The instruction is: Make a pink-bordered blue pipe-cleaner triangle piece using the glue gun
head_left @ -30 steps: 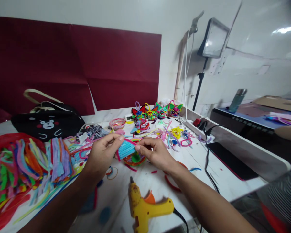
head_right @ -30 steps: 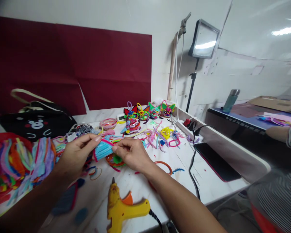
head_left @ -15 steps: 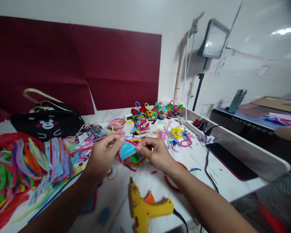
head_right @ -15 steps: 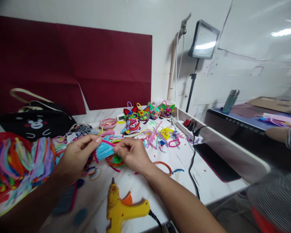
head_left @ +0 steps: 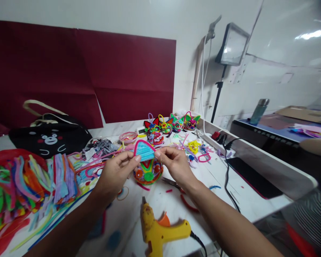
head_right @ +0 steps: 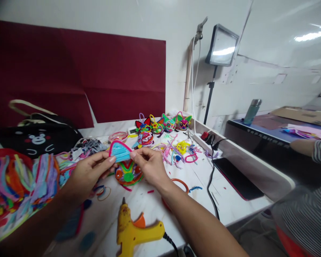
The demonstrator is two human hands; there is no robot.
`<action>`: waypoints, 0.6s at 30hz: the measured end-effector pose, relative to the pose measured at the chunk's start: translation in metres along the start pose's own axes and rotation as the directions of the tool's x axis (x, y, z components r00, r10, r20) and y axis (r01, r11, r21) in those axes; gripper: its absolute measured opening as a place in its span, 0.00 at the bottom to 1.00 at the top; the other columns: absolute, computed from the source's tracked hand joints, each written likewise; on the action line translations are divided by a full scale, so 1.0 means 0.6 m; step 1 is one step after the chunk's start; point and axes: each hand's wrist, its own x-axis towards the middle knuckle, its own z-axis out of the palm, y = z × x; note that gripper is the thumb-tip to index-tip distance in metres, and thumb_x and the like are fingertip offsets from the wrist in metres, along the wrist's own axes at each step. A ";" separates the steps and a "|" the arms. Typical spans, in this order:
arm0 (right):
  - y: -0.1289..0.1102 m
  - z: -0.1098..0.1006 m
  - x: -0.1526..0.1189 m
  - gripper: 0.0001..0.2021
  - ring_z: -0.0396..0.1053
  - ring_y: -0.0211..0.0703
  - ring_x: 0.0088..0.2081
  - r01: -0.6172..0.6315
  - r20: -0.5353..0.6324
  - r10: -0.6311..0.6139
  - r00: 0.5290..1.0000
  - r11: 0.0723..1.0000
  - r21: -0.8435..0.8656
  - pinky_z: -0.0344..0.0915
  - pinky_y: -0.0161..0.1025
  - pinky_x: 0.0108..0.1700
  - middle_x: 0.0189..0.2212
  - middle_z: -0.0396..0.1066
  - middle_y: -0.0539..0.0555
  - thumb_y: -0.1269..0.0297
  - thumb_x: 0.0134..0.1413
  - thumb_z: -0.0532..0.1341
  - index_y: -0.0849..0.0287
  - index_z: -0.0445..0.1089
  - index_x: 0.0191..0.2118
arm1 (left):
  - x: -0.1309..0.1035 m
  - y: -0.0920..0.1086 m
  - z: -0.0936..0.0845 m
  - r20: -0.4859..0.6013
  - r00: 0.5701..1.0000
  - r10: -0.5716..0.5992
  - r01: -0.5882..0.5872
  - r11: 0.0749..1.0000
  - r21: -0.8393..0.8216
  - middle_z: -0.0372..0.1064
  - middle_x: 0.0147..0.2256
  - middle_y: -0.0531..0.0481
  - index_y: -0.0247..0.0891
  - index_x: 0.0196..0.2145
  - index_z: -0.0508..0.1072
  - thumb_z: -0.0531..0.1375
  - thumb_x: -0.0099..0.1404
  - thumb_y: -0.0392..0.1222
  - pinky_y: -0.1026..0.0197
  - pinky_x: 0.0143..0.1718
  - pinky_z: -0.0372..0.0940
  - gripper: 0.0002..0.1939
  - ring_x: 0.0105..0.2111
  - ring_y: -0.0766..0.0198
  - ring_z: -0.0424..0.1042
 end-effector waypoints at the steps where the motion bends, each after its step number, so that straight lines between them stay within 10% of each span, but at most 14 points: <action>1: -0.002 -0.001 0.000 0.15 0.63 0.37 0.26 0.015 0.013 -0.015 1.000 1.000 -0.009 0.62 0.35 0.30 0.23 0.69 0.50 0.51 0.47 0.66 0.60 0.74 0.28 | 0.002 -0.002 -0.001 0.001 1.000 -0.005 0.005 1.000 -0.016 0.65 0.20 0.55 0.37 0.26 0.71 0.64 0.54 0.54 0.68 0.16 0.49 0.16 0.17 0.71 0.56; 8: -0.014 0.005 -0.012 0.20 0.62 0.36 0.27 0.032 0.178 -0.035 0.983 0.999 0.019 0.60 0.33 0.30 0.27 0.67 0.48 0.57 0.48 0.67 0.57 0.72 0.47 | 0.004 -0.011 -0.007 0.041 0.999 -0.007 0.014 0.983 -0.182 0.67 0.21 0.54 0.36 0.26 0.71 0.64 0.57 0.51 0.70 0.19 0.54 0.15 0.18 0.72 0.59; 18: -0.005 0.014 -0.024 0.09 0.64 0.36 0.26 0.295 0.295 -0.215 0.931 0.920 -0.258 0.60 0.33 0.30 0.25 0.72 0.50 0.61 0.57 0.62 0.59 0.77 0.32 | -0.007 -0.022 0.002 0.103 0.994 -0.034 0.058 0.969 -0.239 0.67 0.22 0.54 0.37 0.27 0.71 0.65 0.58 0.51 0.68 0.22 0.57 0.14 0.20 0.71 0.62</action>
